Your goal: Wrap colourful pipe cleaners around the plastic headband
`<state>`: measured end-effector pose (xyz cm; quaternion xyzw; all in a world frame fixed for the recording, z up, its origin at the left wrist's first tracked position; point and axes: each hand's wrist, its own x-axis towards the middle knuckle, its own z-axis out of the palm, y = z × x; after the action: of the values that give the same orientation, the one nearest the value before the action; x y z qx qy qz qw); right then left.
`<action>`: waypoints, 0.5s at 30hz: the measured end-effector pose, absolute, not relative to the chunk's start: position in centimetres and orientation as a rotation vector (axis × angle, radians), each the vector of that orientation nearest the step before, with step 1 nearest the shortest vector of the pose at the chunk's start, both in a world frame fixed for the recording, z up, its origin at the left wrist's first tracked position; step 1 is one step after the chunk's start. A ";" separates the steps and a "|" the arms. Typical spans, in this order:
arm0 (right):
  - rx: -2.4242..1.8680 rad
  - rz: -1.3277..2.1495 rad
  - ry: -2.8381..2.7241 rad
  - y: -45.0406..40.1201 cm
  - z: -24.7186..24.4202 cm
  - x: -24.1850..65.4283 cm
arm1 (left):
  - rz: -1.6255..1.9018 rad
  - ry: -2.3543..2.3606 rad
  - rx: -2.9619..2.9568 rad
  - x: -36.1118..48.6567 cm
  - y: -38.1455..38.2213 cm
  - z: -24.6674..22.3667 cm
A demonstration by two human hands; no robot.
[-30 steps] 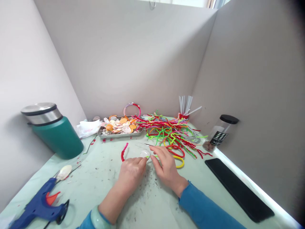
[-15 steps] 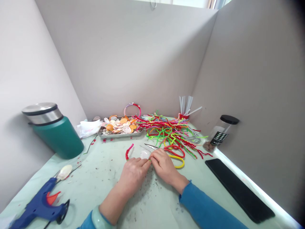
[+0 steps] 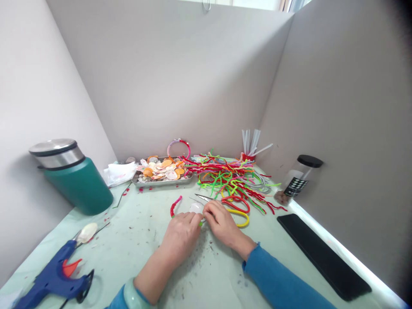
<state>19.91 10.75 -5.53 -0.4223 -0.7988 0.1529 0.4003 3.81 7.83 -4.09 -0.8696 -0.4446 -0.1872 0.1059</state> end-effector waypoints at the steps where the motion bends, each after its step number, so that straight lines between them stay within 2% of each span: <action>1: -1.059 0.383 -2.014 10.7 -5.5 19.9 | -0.579 -1.332 -2.570 3.8 7.8 -4.1; 7: -1.050 0.313 -1.947 10.6 -5.5 20.0 | -0.703 -1.469 -2.653 3.7 7.8 -4.1; 15: -0.943 0.163 -1.993 10.0 -4.9 19.9 | -0.477 -1.524 -2.592 4.0 7.5 -3.8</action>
<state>19.94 9.98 -4.88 -0.3813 -0.8056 0.0660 0.4487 3.98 7.53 -3.83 -0.8505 -0.4999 -0.1565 0.0484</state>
